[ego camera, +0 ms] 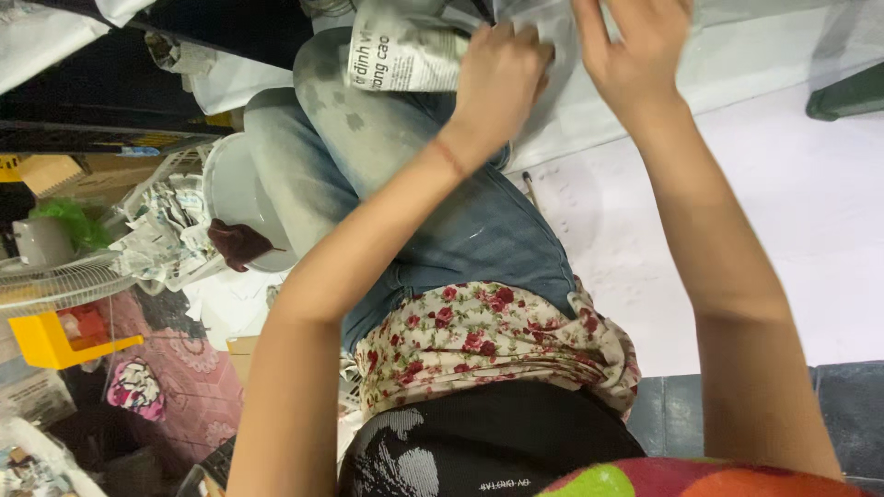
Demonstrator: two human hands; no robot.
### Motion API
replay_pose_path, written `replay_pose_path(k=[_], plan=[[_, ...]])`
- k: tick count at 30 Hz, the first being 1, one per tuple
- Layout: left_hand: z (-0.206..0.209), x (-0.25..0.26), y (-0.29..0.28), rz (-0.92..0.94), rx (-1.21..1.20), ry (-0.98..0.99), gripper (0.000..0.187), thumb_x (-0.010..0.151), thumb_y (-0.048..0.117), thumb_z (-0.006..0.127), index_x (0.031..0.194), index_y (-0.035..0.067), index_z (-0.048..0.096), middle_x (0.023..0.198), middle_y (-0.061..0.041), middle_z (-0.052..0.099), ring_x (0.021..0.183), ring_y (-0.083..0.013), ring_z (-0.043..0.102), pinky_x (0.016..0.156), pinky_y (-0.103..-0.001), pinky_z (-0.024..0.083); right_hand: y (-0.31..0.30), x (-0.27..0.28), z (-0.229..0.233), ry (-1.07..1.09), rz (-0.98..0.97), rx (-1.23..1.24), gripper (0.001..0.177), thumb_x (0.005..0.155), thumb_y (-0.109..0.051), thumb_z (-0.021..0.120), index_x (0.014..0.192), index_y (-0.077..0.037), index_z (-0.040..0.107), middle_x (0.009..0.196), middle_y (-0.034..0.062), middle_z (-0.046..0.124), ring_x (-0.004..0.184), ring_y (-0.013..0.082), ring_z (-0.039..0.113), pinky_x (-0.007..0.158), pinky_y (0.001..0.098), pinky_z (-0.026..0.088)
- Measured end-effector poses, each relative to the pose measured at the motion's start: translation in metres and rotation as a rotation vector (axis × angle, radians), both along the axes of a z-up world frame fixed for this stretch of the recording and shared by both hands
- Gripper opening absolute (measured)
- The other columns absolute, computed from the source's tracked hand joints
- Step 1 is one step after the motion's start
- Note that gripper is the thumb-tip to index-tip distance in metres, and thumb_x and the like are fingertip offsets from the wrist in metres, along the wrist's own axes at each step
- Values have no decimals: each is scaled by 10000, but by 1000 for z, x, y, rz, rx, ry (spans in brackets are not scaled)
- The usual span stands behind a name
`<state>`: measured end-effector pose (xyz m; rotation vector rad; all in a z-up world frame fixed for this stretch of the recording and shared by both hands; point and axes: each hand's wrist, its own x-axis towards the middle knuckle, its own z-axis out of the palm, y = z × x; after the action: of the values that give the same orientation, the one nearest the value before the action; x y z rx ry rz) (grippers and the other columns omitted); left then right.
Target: The person sits on the floor and wraps small ceramic items, including bowls and cups, with newspaper. They fold the paper around each item and place the wrapped pieces into a nearby plastic basket.
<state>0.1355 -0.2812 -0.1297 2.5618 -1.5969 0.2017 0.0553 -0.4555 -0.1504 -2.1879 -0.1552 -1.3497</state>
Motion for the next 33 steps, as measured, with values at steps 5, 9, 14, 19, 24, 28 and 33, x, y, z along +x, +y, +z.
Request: replay_pose_path(k=[5,9,14,19,24,28,33], plan=[[61,-63,77,-241,-53,60,267,856,209,719,1120,189,760,1125,-8,657,1152,-245,550,994,-413,406,46,-72,43,135,275,638,111,1150,-20,682,1155,32,584,1068,131,596,884,199,603,774,322,584],[86,-91,151,-246,-63,76,248,902,195,688,1138,215,761,1210,23,666,1283,-206,552,1062,-421,393,91,-99,46,220,509,1093,165,1165,-162,579,1143,-44,466,1064,41,532,927,160,657,878,347,648],[91,-104,234,-62,-145,59,350,864,118,688,1160,285,770,1323,68,674,1398,-165,503,1055,-458,361,152,-105,29,456,674,1271,171,1129,-202,531,1099,-63,436,1032,35,486,949,138,569,946,363,533],[92,-113,272,21,-240,213,369,765,148,774,1129,200,745,1262,-31,674,1428,-281,467,1159,-558,325,181,-95,38,462,656,844,158,1178,-197,512,1165,-58,438,1050,47,488,981,108,492,1003,297,434],[92,-124,281,66,-193,183,356,778,236,790,1130,219,739,1064,-65,650,1450,-350,432,1232,-623,251,195,-80,58,434,788,662,239,1198,-253,520,1170,-52,395,1082,22,404,953,103,456,1312,412,326],[88,-128,281,131,-168,-19,280,904,220,753,1179,268,725,1222,-43,662,1480,-278,399,1318,-570,241,204,-64,66,452,857,671,280,1149,-308,541,1183,-71,396,1107,19,402,967,101,452,1014,342,383],[90,-124,296,108,-349,382,199,887,261,730,1075,196,743,1163,-144,659,1530,-361,316,1275,-561,269,200,-56,49,379,728,340,305,1130,-318,535,1135,-41,408,934,1,524,916,139,402,1065,362,319]])
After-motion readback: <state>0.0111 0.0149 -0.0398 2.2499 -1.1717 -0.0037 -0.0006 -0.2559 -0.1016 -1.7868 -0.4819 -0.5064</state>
